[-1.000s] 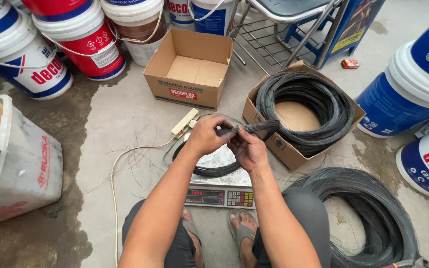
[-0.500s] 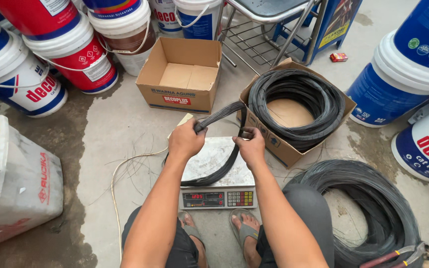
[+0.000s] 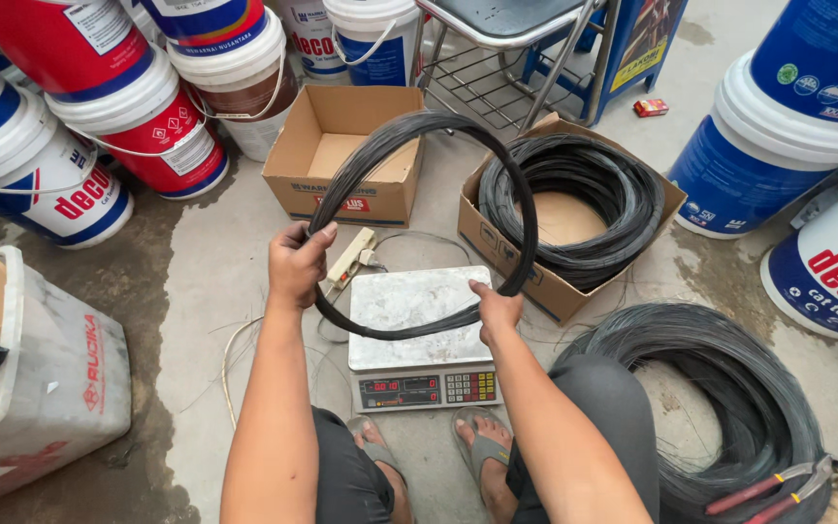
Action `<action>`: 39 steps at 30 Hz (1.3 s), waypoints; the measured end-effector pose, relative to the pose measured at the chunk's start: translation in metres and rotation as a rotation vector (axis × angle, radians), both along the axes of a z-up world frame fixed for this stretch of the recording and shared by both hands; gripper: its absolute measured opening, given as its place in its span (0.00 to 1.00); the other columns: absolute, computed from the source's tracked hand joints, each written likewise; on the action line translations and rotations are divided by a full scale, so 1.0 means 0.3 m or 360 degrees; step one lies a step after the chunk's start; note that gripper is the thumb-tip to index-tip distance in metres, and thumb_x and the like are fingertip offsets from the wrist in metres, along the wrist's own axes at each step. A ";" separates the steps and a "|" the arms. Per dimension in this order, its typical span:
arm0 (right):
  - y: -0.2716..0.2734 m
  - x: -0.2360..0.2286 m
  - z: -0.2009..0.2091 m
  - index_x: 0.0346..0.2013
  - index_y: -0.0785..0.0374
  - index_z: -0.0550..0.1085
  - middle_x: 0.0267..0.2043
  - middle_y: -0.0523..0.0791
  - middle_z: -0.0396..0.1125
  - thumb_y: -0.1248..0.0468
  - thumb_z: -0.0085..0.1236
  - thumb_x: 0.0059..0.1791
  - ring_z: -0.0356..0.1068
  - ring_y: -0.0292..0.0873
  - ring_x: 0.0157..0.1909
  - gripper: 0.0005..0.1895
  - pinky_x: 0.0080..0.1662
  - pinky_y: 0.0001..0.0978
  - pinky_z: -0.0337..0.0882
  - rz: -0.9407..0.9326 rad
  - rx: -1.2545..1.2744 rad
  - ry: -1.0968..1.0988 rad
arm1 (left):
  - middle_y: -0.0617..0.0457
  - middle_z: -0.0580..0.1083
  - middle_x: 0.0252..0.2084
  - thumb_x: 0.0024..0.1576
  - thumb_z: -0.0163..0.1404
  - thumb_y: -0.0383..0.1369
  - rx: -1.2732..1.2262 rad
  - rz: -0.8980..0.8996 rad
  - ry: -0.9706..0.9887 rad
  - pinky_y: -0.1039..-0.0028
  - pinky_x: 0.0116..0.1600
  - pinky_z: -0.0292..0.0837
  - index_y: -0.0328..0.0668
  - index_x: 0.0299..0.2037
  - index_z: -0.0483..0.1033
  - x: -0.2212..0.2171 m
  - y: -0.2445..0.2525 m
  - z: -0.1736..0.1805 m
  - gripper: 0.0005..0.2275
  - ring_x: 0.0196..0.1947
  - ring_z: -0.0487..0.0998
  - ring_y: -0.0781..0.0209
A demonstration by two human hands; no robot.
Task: The person weighs coils of black rubber on a digital scale and uses pliers to twist thin metal wires around the coils to bundle them, handling each coil individually and placing it in stacks on the floor.
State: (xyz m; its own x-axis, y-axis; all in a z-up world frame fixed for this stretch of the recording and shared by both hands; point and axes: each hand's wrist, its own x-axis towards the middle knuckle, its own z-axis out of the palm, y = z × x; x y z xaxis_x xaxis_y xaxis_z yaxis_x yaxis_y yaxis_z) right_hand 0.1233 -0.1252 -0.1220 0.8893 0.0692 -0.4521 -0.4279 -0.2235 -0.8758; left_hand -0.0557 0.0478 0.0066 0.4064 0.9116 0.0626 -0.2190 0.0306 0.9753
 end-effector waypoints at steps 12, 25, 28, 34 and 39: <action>-0.006 0.062 -0.068 0.38 0.66 0.68 0.42 0.56 0.61 0.72 0.60 0.32 0.64 0.55 0.44 0.20 0.26 0.45 0.74 -0.0414 0.0092 0.0017 | 0.57 0.69 0.19 0.38 0.59 0.43 0.0034 0.0521 0.1120 0.72 0.35 0.67 0.48 0.24 0.68 0.004 0.040 -0.295 0.14 0.28 0.74 0.58; -0.020 0.196 -0.142 0.31 0.66 0.69 0.27 0.49 0.63 0.70 0.66 0.26 0.66 0.43 0.33 0.22 0.31 0.32 0.63 -0.0530 0.0168 -0.0573 | 0.49 0.72 0.25 0.47 0.51 0.44 0.0073 0.0561 0.1055 0.63 0.41 0.66 0.45 0.27 0.69 0.068 -0.004 -0.235 0.12 0.37 0.74 0.49; -0.057 0.213 -0.126 0.26 0.64 0.70 0.23 0.44 0.62 0.71 0.60 0.32 0.63 0.37 0.29 0.10 0.28 0.25 0.61 -0.0540 0.0251 -0.0545 | 0.52 0.73 0.28 0.46 0.52 0.43 0.0038 0.0480 0.1244 0.64 0.44 0.67 0.47 0.29 0.68 0.095 -0.016 -0.269 0.11 0.40 0.74 0.50; -0.133 0.261 0.009 0.26 0.64 0.74 0.21 0.47 0.64 0.69 0.63 0.31 0.66 0.40 0.28 0.10 0.30 0.28 0.64 -0.0608 0.0138 -0.0811 | 0.46 0.70 0.44 0.38 0.54 0.37 -0.0243 0.0125 0.1404 0.60 0.52 0.65 0.45 0.48 0.63 0.136 -0.080 -0.257 0.25 0.50 0.70 0.46; -0.191 0.312 0.065 0.27 0.62 0.74 0.23 0.46 0.64 0.68 0.63 0.32 0.66 0.39 0.29 0.10 0.29 0.26 0.63 -0.0617 0.0193 -0.0810 | 0.37 0.70 0.43 0.40 0.53 0.32 -0.0515 0.0374 0.1055 0.58 0.46 0.68 0.31 0.45 0.70 0.194 -0.128 -0.250 0.21 0.48 0.71 0.41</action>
State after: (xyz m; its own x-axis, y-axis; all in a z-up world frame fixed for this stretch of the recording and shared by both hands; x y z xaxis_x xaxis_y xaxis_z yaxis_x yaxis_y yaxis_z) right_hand 0.2169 -0.1825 -0.1026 0.9610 -0.2757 0.0229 0.0172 -0.0233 -0.9996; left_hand 0.0024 0.0095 -0.0684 0.0597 0.9098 -0.4107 0.3716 0.3616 0.8551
